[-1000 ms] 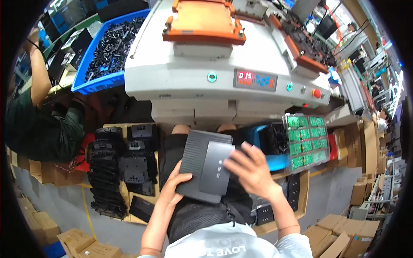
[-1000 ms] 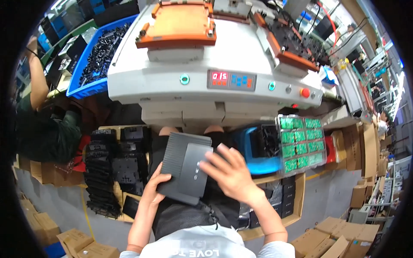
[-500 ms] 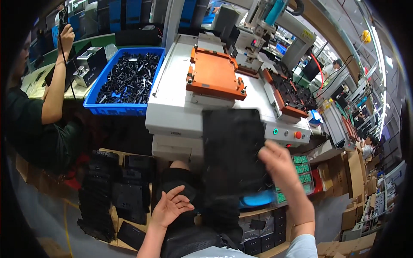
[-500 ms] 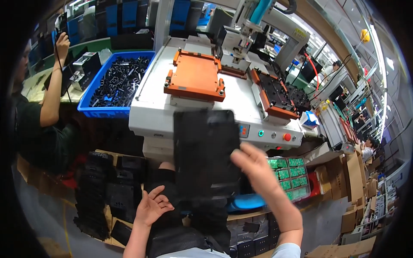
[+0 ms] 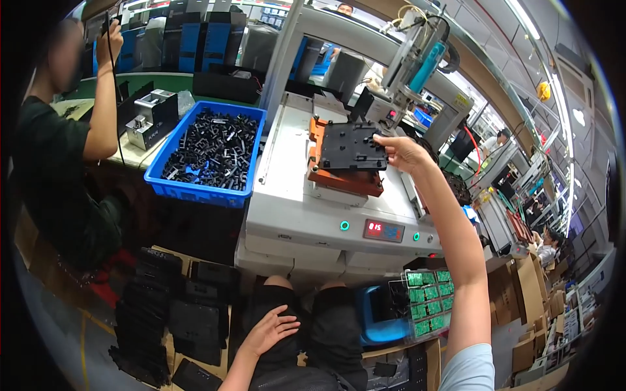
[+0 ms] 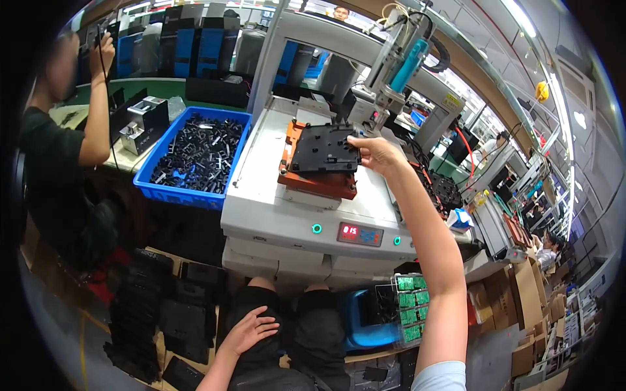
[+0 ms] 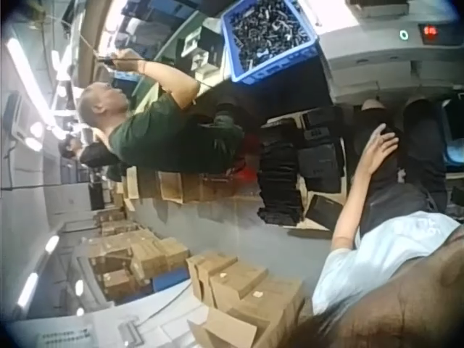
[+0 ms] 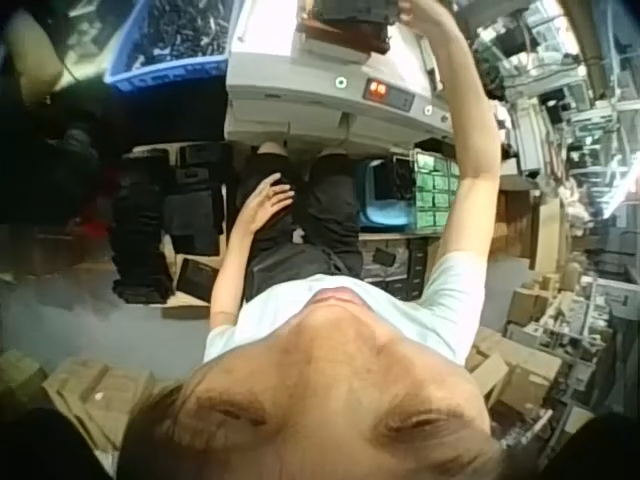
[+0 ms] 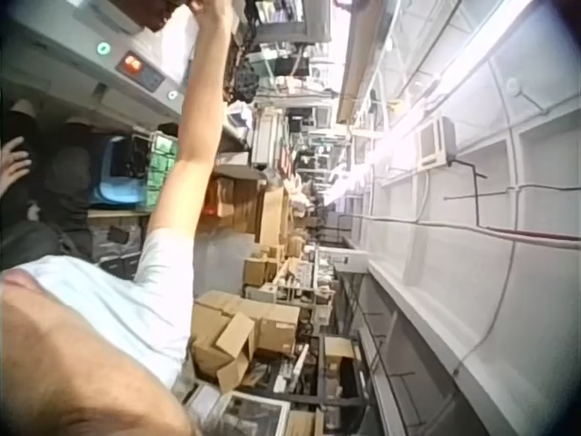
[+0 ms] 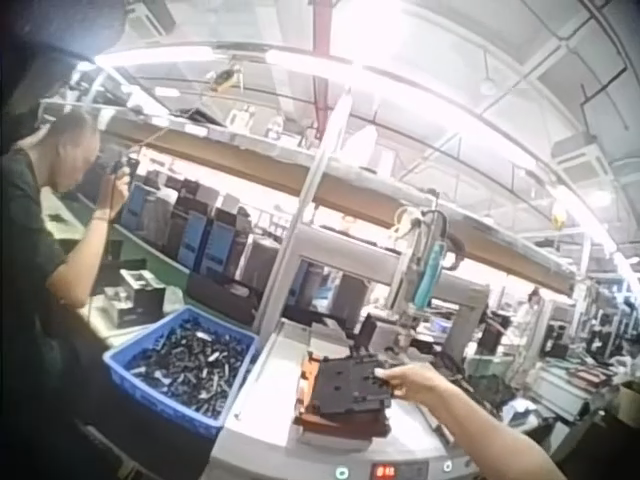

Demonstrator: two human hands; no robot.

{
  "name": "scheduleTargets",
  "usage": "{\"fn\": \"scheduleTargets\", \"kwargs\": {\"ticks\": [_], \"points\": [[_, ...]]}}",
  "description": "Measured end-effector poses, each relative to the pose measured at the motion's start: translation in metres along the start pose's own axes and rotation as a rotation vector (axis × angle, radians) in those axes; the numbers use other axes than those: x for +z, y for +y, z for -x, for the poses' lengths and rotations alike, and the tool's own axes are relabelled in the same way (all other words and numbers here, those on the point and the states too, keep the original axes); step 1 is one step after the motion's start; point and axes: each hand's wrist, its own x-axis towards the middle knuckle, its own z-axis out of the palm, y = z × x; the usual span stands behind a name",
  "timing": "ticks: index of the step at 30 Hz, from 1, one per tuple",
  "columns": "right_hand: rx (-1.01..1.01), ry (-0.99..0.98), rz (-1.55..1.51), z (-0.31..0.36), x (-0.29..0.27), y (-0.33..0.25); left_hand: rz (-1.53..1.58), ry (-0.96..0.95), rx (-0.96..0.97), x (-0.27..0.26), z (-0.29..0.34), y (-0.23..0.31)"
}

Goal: Operating a manufacturing machine to assemble electronic components by placing them into a jig.

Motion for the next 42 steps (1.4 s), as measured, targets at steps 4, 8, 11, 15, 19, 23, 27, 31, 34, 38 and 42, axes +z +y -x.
{"fn": "scheduleTargets", "kwargs": {"ticks": [4,8,11,15,19,23,27,31,34,38,42], "points": [[0.124,-0.007,-0.042,-0.017,0.004,0.005,0.038,-0.008,0.011,0.001,0.001,0.005],[0.207,-0.031,0.037,-0.016,0.011,0.005,0.059,-0.009,-0.003,0.0,0.002,0.009],[0.193,-0.053,0.194,-0.025,-0.005,0.011,0.074,-0.018,-0.022,0.001,-0.003,0.009],[0.193,0.02,0.571,-0.027,-0.009,0.02,0.086,-0.014,-0.029,0.002,-0.005,0.011],[0.157,0.045,0.562,-0.018,0.0,0.021,0.085,0.011,-0.033,0.0,-0.005,0.013],[-0.23,0.332,0.865,-0.031,0.005,0.009,0.098,0.02,-0.043,0.001,-0.002,0.012],[-0.508,0.596,1.315,-0.079,0.003,0.015,0.115,0.004,-0.061,-0.002,-0.008,0.009],[-0.267,0.537,1.494,-0.088,0.033,0.006,0.137,0.019,-0.06,-0.005,-0.006,0.009],[-0.067,0.437,1.55,-0.083,0.037,-0.017,0.145,0.025,-0.064,-0.003,-0.007,0.013],[-0.148,0.388,1.561,-0.115,0.015,-0.013,0.162,0.02,-0.076,-0.005,-0.009,0.014],[0.128,0.234,0.91,-0.119,0.012,-0.011,0.157,0.025,-0.082,-0.004,-0.012,0.015]]}}
